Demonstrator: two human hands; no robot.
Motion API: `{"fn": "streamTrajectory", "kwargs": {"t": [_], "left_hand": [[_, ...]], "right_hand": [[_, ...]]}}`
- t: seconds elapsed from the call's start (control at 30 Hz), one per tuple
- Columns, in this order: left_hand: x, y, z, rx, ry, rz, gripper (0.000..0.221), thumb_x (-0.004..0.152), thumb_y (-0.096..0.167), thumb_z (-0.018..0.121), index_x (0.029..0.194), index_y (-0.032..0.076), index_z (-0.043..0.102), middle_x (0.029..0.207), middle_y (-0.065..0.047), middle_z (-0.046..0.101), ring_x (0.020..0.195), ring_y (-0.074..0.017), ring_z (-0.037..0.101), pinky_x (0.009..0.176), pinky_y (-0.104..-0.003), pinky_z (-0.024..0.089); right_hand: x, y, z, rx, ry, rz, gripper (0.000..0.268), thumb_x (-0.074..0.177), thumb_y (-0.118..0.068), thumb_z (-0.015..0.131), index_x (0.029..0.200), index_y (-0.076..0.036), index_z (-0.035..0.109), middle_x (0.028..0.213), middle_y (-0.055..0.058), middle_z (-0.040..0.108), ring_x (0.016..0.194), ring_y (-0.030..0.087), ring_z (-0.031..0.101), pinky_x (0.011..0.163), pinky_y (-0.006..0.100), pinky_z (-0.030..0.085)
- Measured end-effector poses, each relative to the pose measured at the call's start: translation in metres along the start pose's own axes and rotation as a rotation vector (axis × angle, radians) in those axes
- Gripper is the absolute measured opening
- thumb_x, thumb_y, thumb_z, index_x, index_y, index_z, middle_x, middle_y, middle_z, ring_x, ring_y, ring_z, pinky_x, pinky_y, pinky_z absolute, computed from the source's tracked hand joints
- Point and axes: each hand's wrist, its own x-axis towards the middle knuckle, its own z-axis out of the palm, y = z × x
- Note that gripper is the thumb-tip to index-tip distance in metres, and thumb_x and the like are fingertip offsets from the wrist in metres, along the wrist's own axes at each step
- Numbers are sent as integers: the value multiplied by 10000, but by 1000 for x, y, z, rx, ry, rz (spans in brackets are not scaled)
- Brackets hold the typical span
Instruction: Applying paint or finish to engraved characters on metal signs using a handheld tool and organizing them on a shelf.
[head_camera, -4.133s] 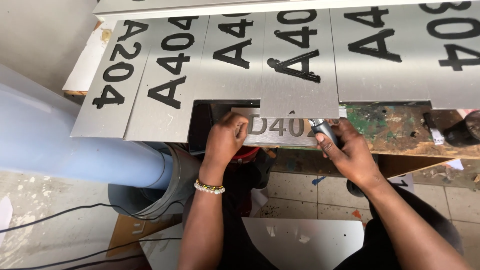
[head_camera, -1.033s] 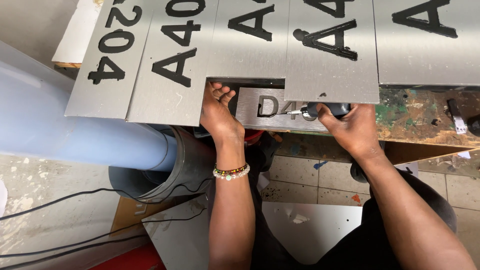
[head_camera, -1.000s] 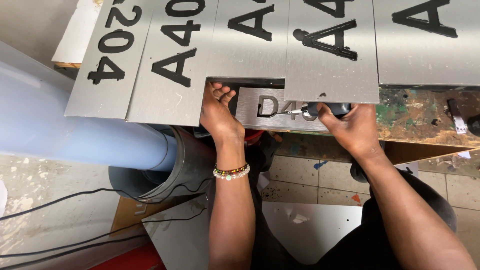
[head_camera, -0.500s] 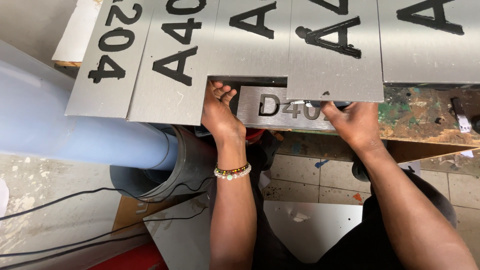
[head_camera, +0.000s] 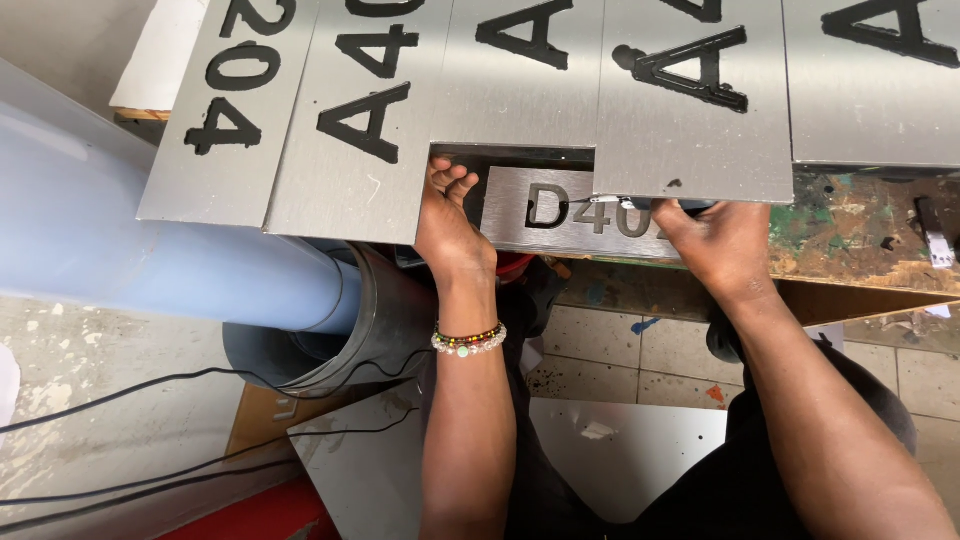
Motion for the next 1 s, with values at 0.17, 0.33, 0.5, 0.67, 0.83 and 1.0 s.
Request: {"fn": "streamTrajectory", "kwargs": {"t": [0.17,0.33,0.5,0.67,0.83,1.0], "left_hand": [[-3,4,0,-24,-3,5,163,1131,214,585,1045,140,702,944,6,658,815,-114,694,748,-239,687],[5,-9,-7,-33,-13,14,175,1148,227,586,1050,135,699,940,-4,661,805,-120,699,742,-249,692],[6,-9,-8,-34,-21,22,158,1142,209,590,1054,129,694,942,-16,659,805,-133,701,745,-261,692],[4,-5,-7,-37,-19,33,156,1153,196,574,1062,131,683,940,-15,657,806,-132,698,738,-260,688],[7,-8,-10,-47,-32,27,159,1151,213,556,1070,140,671,954,-7,650,821,-131,697,748,-260,694],[9,-8,-12,-44,-36,38,142,1144,211,566,1060,143,659,948,-6,649,812,-129,696,736,-261,698]], "right_hand": [[2,-2,5,35,8,-34,100,936,-1,841,1009,66,832,828,307,728,872,448,757,791,531,576],[4,-3,8,62,19,-52,103,925,30,833,1019,72,830,843,302,731,902,411,758,818,504,582],[7,-6,14,92,30,-70,117,915,60,824,1030,78,828,859,297,733,931,373,759,845,478,587],[16,-75,3,85,17,-111,101,966,47,835,1067,50,832,935,271,791,961,380,796,882,553,599],[18,-32,34,68,2,-64,181,990,-56,901,1097,76,838,964,327,789,1002,535,786,869,652,558],[26,-49,35,18,-18,-101,286,989,-179,979,1125,27,834,1017,292,800,1017,541,780,913,642,581]]}}
